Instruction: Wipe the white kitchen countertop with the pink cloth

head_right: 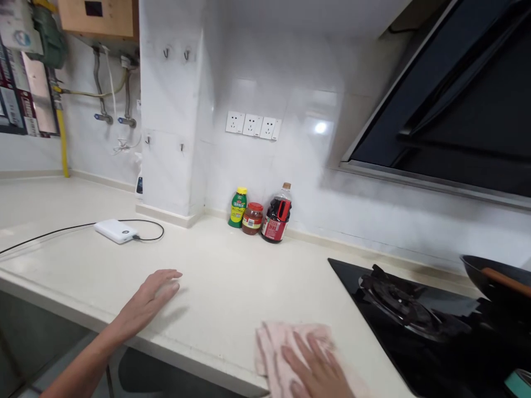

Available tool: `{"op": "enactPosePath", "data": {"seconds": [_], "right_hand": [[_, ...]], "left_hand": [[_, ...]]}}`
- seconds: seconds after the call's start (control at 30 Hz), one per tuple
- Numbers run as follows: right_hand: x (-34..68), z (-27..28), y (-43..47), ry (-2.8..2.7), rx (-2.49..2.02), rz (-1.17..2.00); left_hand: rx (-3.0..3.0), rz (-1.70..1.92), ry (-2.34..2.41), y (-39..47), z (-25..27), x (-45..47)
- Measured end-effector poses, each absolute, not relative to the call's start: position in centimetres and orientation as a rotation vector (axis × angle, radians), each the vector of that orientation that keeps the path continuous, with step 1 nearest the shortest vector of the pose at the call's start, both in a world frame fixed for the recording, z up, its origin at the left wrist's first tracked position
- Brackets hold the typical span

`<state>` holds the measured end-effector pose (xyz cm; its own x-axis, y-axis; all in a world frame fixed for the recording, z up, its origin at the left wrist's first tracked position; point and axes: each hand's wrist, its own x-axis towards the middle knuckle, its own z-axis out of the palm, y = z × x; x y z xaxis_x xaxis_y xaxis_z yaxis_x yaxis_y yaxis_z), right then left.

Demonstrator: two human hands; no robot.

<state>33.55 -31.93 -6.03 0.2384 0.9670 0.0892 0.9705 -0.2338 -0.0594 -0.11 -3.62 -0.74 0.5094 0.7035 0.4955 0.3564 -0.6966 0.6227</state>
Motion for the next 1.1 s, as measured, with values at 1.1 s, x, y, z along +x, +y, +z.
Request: {"op": "enactPosePath", "data": {"seconds": [1.1], "right_hand": [[50.9, -3.2, -22.4, -1.334, -2.742, -0.196]], "left_hand": [[2.698, 0.823, 1.042, -0.4, -3.7, -0.6]]}}
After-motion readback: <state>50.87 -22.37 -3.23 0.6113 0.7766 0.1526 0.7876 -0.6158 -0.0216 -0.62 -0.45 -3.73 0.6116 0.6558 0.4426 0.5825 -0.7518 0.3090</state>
